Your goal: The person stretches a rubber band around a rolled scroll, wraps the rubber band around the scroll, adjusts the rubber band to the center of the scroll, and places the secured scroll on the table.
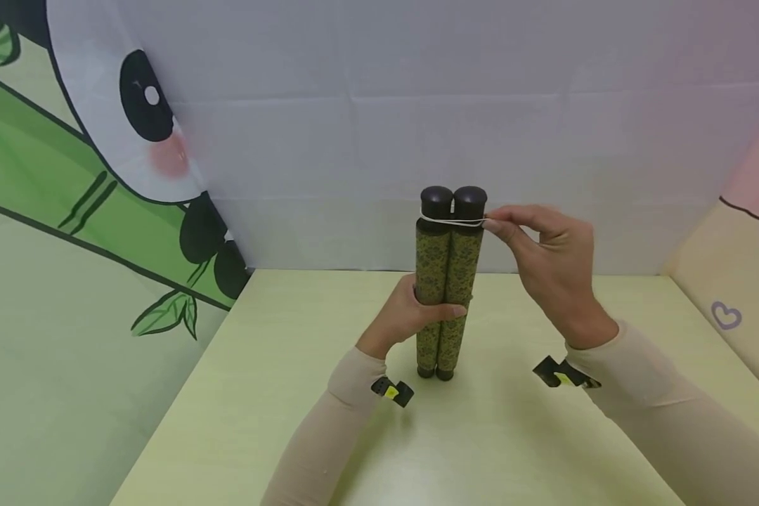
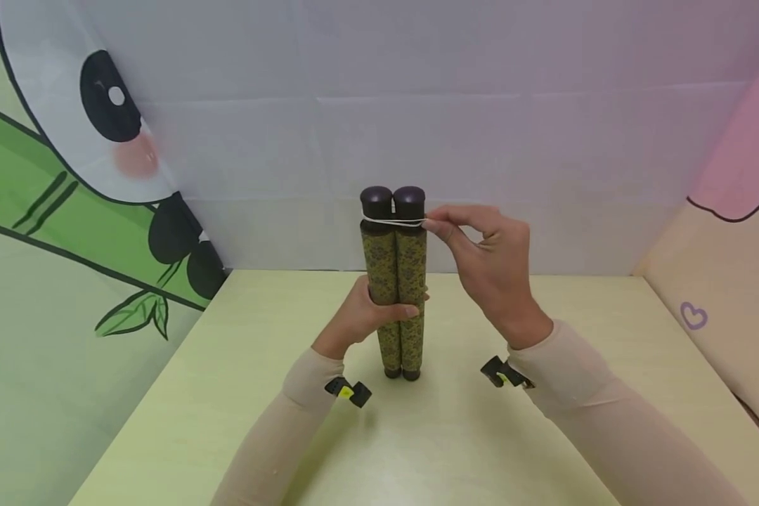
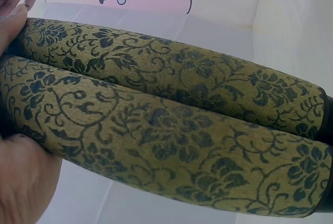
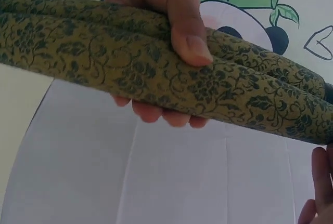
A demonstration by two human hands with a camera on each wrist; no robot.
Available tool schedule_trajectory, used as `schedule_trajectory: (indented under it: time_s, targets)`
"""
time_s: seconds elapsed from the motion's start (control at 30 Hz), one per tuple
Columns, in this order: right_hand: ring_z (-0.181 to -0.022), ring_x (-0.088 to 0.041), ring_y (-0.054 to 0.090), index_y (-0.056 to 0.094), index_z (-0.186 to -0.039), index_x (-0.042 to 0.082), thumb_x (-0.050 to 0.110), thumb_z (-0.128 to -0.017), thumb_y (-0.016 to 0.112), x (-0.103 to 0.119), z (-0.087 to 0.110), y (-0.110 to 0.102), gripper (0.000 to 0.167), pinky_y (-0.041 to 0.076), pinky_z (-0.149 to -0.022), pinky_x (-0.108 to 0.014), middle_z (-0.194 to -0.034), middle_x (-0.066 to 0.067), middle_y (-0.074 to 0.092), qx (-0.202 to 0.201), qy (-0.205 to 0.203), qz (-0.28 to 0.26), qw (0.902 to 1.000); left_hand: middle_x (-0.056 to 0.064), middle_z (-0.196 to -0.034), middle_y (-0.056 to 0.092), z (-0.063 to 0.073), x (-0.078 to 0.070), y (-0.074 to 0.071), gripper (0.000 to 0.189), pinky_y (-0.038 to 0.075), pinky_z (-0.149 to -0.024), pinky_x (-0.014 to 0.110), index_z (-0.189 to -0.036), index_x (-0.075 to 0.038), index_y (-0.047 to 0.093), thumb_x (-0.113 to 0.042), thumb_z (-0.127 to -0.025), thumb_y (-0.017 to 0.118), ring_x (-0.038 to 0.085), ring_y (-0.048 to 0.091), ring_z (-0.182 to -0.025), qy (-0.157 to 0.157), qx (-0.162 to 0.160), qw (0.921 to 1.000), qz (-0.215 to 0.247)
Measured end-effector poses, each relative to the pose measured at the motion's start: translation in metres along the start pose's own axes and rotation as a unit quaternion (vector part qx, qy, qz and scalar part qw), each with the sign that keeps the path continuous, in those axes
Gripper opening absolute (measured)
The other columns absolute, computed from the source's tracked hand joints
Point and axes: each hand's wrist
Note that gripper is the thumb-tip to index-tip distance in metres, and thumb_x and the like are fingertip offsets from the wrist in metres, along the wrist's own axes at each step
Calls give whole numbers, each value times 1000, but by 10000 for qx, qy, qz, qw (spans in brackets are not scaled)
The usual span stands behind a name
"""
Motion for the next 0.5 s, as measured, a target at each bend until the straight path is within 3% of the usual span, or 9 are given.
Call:
schedule_trajectory:
  time_s: [0.1,0.2,0.33,0.43,0.5]
  targets:
    - [-95,-13,71,81,-95,2,3,-90,77,5,4,3,6,52,-85,-25,-93,-8,77,-17,777,-342,9964,11,-111,74,4,2,-1,41,56,-92,41,-124,-3,65,-10,-87,81,25,71,-102,-55,29,10000,-18]
    - [-98,-18,69,80,-98,2,8,-90,78,10,7,6,10,52,-88,-27,-95,-5,77,-16,1575,-1089,9815,11,-111,74,7,2,-3,42,56,-92,41,-124,-3,65,-11,-87,81,25,71,-102,-93,51,9999,5]
    - [-106,-21,62,79,-100,1,5,-91,77,15,8,12,10,49,-95,-28,-100,-3,74,-44,2389,-2306,9433,12,-113,73,11,1,-5,43,56,-93,42,-126,-4,64,-11,-87,81,27,71,-103,-118,106,9998,115]
    - [-110,-21,57,80,-98,4,1,-93,73,17,10,15,9,44,-101,-28,-105,-3,69,-43,2742,-3015,9132,13,-114,73,13,0,-6,44,56,-94,42,-127,-4,63,-10,-87,81,27,71,-104,-117,134,9997,179]
    - [-106,-19,56,80,-95,6,-1,-93,72,18,11,17,11,44,-98,-27,-106,-4,66,-45,2923,-3441,8923,13,-114,73,15,-1,-6,44,56,-94,42,-127,-4,63,-9,-87,81,27,71,-105,-101,129,9997,193]
Point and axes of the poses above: each hand's wrist, its own z-axis away from the middle knuckle, its own y-axis out of the palm, x = y × z
